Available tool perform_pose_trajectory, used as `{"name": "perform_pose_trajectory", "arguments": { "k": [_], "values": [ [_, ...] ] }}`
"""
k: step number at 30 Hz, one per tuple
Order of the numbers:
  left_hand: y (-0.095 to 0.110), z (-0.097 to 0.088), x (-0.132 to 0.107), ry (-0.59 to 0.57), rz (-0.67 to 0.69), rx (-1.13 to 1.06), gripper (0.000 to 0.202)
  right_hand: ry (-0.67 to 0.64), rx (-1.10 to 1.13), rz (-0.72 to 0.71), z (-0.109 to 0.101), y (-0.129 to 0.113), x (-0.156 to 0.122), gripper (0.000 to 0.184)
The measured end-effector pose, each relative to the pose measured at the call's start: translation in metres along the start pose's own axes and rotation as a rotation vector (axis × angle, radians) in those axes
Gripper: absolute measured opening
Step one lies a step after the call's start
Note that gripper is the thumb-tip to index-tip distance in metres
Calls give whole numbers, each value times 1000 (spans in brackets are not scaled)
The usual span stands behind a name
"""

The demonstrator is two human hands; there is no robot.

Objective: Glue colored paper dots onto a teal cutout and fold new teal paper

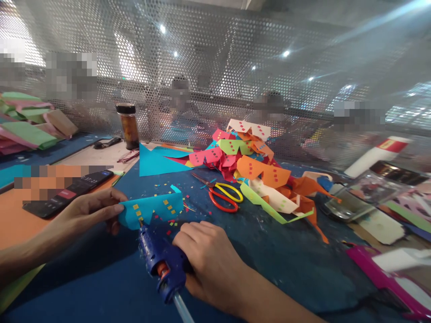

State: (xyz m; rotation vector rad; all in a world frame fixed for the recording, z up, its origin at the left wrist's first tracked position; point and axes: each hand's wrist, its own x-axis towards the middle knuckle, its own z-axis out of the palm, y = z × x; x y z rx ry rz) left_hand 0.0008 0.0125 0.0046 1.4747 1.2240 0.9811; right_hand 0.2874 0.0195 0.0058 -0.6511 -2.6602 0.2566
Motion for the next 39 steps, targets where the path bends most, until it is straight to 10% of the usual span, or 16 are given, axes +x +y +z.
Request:
{"name": "perform_pose_trajectory", "arguments": {
  "k": [39],
  "values": [
    [1,-1,0,75,2,23,26,123,-31,-19,-6,-2,1,21]
  ]
}}
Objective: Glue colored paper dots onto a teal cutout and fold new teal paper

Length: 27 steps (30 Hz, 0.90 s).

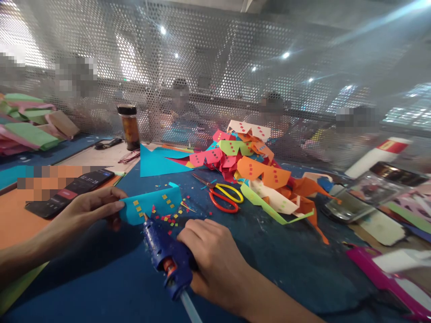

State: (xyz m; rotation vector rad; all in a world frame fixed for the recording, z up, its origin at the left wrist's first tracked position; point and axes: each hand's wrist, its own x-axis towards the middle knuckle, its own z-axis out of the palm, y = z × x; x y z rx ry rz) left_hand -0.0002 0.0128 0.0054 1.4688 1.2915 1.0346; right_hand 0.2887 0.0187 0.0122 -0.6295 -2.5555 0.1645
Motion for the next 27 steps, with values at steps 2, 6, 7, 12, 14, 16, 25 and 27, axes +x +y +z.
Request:
{"name": "perform_pose_trajectory", "arguments": {
  "k": [2,6,7,12,14,16,25,27],
  "values": [
    [1,0,0,12,-7,0,27,29,-13,8,-1,1,-1,17],
    [3,0,1,29,-17,-4,27,113,-29,-19,-4,5,-3,10],
    [3,0,1,33,-16,-6,27,135,-32,-30,-5,6,-3,13],
    [-1,-4,2,51,5,-25,28,179,-99,40,-17,10,-10,17],
    [-3,-6,2,43,27,-42,28,186,-193,158,-23,10,-18,11],
    [-5,-6,2,44,41,-57,27,147,-290,300,-27,10,-30,11],
    [2,1,-6,33,72,-56,32,-96,-368,716,-33,-2,-86,23],
    [5,4,-7,34,75,-54,32,-111,-305,766,-35,-5,-89,25]
  ]
}}
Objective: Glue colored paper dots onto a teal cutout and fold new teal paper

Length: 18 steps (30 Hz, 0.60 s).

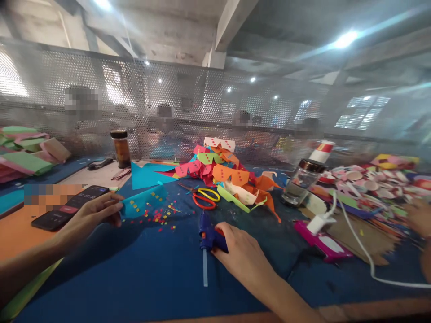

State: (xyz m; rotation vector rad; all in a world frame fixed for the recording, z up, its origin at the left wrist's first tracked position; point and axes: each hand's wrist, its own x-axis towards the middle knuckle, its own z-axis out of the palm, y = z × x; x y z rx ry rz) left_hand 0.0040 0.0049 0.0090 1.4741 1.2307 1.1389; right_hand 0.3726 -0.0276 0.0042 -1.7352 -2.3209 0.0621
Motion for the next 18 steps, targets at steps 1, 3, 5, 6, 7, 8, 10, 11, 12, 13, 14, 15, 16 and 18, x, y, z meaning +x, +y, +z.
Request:
{"name": "perform_pose_trajectory", "arguments": {
  "k": [1,3,5,6,7,8,10,11,12,13,14,15,16,18],
  "values": [
    [2,2,-1,3,-2,0,33,-15,25,3,-1,0,-1,26],
    [6,5,-3,2,-6,4,33,-32,69,-27,-2,2,-4,27],
    [11,9,-5,-15,4,16,32,-47,88,-73,-4,6,-6,27],
    [13,11,-7,-27,13,25,32,-57,82,-97,-7,9,-8,28],
    [16,12,-8,-36,25,37,32,-67,64,-120,-11,12,-10,30],
    [19,14,-9,-42,38,51,31,-74,35,-143,-16,14,-11,33],
    [24,18,-10,-46,71,88,30,-52,-21,-198,-30,16,-12,41],
    [25,20,-10,-46,91,108,29,-14,-25,-208,-37,14,-11,40],
    [27,22,-10,-43,112,124,28,42,1,-216,-45,11,-9,36],
    [28,25,-9,-42,130,137,27,87,54,-221,-52,6,-4,32],
    [28,28,-8,-42,144,146,26,144,130,-215,-57,1,1,26],
    [28,31,-7,-43,155,152,25,184,214,-215,-60,-5,8,24],
    [28,34,-6,-47,164,156,25,228,299,-233,-61,-12,16,23],
    [27,39,-4,-63,175,165,24,269,432,-285,-59,-22,33,24]
  ]
}}
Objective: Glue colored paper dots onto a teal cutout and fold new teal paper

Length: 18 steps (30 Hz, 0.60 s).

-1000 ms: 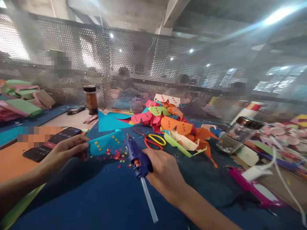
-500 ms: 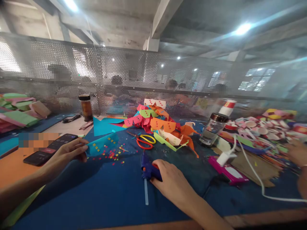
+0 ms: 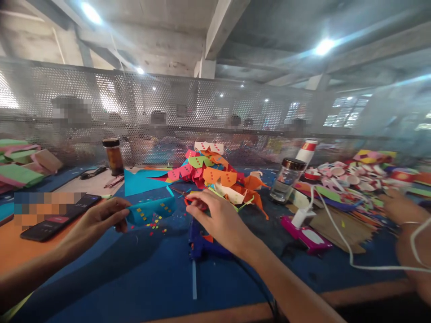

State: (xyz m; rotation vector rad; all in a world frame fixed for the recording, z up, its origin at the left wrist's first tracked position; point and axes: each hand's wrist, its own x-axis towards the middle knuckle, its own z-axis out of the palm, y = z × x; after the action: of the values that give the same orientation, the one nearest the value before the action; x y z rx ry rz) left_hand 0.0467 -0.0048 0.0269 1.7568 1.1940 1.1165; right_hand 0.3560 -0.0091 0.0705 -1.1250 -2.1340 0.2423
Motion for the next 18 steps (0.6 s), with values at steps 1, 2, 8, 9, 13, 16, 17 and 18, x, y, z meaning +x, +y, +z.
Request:
{"name": "perform_pose_trajectory", "arguments": {
  "k": [1,2,8,9,13,16,17,18],
  "values": [
    [-1,2,1,-9,2,6,24,26,41,-23,6,0,7,24],
    [-2,4,2,-17,1,12,24,40,74,-18,12,2,13,23],
    [-4,9,4,-42,-34,-10,24,45,195,5,33,10,27,20],
    [-3,10,4,-45,-38,-16,24,41,197,-4,35,11,27,21],
    [1,14,3,-59,-51,-20,30,39,208,-14,41,15,22,23],
    [1,15,2,-44,-75,-9,33,49,221,-17,45,17,17,21],
    [0,16,2,-37,-87,-7,32,51,227,-19,46,17,16,20],
    [-2,16,2,-33,-102,-8,32,52,234,-22,47,17,15,20]
  ]
}}
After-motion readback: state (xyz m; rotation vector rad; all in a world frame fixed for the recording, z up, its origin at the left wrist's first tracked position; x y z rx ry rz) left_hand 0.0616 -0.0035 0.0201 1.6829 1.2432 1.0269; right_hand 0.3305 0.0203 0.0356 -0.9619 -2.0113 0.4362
